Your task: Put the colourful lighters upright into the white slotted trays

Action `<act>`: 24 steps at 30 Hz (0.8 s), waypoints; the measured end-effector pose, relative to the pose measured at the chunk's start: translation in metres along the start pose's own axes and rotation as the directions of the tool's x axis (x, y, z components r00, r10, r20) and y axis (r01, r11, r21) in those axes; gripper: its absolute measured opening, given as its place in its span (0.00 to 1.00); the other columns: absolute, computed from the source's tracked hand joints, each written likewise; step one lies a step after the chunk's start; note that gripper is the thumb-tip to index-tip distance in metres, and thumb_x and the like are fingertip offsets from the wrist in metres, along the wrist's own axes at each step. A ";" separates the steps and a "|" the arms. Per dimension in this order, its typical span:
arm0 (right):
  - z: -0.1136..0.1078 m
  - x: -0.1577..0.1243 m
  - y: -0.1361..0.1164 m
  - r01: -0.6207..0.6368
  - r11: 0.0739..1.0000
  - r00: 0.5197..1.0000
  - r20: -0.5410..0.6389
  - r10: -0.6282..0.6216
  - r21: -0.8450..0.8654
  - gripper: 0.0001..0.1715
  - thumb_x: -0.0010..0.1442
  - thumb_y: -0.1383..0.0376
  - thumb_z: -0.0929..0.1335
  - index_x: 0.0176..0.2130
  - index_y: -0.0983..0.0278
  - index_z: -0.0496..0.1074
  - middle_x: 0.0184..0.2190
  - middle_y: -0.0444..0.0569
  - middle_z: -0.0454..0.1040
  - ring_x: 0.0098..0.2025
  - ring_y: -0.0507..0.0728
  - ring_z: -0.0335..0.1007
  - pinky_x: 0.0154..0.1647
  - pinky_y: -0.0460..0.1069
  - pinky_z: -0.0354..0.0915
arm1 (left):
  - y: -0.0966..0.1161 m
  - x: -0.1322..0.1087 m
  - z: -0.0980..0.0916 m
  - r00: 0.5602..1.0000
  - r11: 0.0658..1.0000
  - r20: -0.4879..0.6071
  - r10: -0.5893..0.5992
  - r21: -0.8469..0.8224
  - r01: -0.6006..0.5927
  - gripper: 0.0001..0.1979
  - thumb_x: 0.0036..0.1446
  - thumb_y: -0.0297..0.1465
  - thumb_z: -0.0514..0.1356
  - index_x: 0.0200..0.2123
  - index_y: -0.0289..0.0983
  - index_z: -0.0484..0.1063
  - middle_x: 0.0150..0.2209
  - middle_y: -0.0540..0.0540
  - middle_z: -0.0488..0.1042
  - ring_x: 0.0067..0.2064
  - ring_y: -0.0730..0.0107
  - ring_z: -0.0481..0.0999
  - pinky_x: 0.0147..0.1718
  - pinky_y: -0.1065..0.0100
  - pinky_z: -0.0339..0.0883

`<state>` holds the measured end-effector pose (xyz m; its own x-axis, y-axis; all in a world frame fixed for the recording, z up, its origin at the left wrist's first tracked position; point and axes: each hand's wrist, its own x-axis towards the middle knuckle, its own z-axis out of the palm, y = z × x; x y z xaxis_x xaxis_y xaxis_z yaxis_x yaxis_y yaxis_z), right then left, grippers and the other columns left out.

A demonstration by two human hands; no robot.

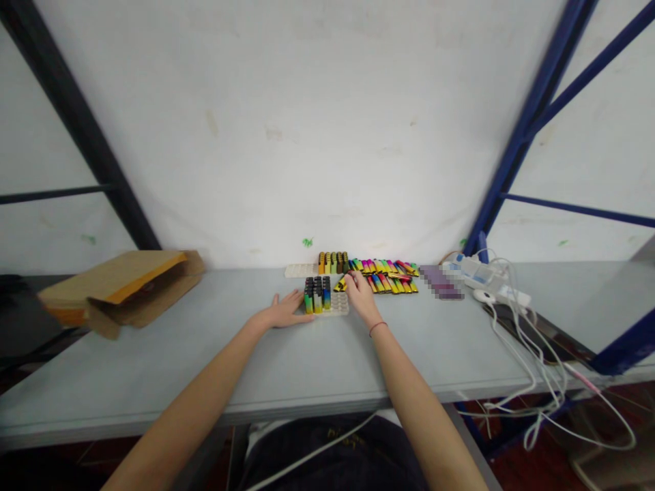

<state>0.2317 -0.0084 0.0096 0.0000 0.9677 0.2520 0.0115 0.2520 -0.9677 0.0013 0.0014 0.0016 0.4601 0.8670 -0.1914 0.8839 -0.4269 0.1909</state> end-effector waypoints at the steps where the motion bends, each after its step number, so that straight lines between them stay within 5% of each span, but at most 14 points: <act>1: 0.001 -0.001 -0.003 0.058 0.998 0.998 0.001 -0.058 -0.003 0.20 0.55 0.47 0.64 0.28 0.61 0.62 0.17 0.40 0.59 0.19 0.50 0.54 0.19 0.45 0.52 | 0.000 0.000 0.000 1.000 1.000 -0.001 0.002 -0.006 -0.002 0.47 0.53 0.62 0.45 0.67 0.42 0.34 0.68 0.44 0.36 0.66 0.44 0.32 0.55 0.32 0.30; 5: -0.004 -0.005 -0.013 0.219 0.972 0.974 0.076 -0.213 -0.083 0.21 0.53 0.50 0.67 0.24 0.63 0.64 0.21 0.42 0.63 0.25 0.50 0.58 0.25 0.44 0.57 | 0.001 -0.001 -0.001 1.000 1.000 0.002 0.008 -0.027 -0.008 0.47 0.53 0.62 0.45 0.67 0.42 0.34 0.68 0.44 0.35 0.67 0.45 0.33 0.55 0.32 0.30; 17: -0.006 -0.003 0.000 0.088 0.996 0.962 0.259 -0.081 -0.014 0.20 0.46 0.55 0.73 0.36 0.66 0.74 0.25 0.46 0.75 0.26 0.52 0.69 0.30 0.48 0.66 | 0.000 0.000 0.000 1.000 1.000 -0.003 0.005 -0.029 -0.005 0.47 0.53 0.61 0.45 0.67 0.43 0.36 0.68 0.43 0.38 0.67 0.46 0.33 0.55 0.32 0.30; 24: -0.005 -0.002 0.004 0.154 0.984 0.951 0.284 -0.122 -0.092 0.20 0.47 0.56 0.74 0.38 0.65 0.75 0.29 0.47 0.75 0.29 0.53 0.70 0.31 0.48 0.66 | 0.002 -0.002 -0.002 1.000 1.000 -0.002 0.009 -0.023 -0.009 0.46 0.53 0.61 0.45 0.67 0.42 0.36 0.68 0.43 0.38 0.67 0.45 0.33 0.55 0.31 0.32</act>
<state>0.2370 -0.0098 0.0055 -0.2855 0.8902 0.3549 0.1038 0.3969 -0.9120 0.0018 -0.0008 0.0044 0.4679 0.8637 -0.1876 0.8775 -0.4287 0.2147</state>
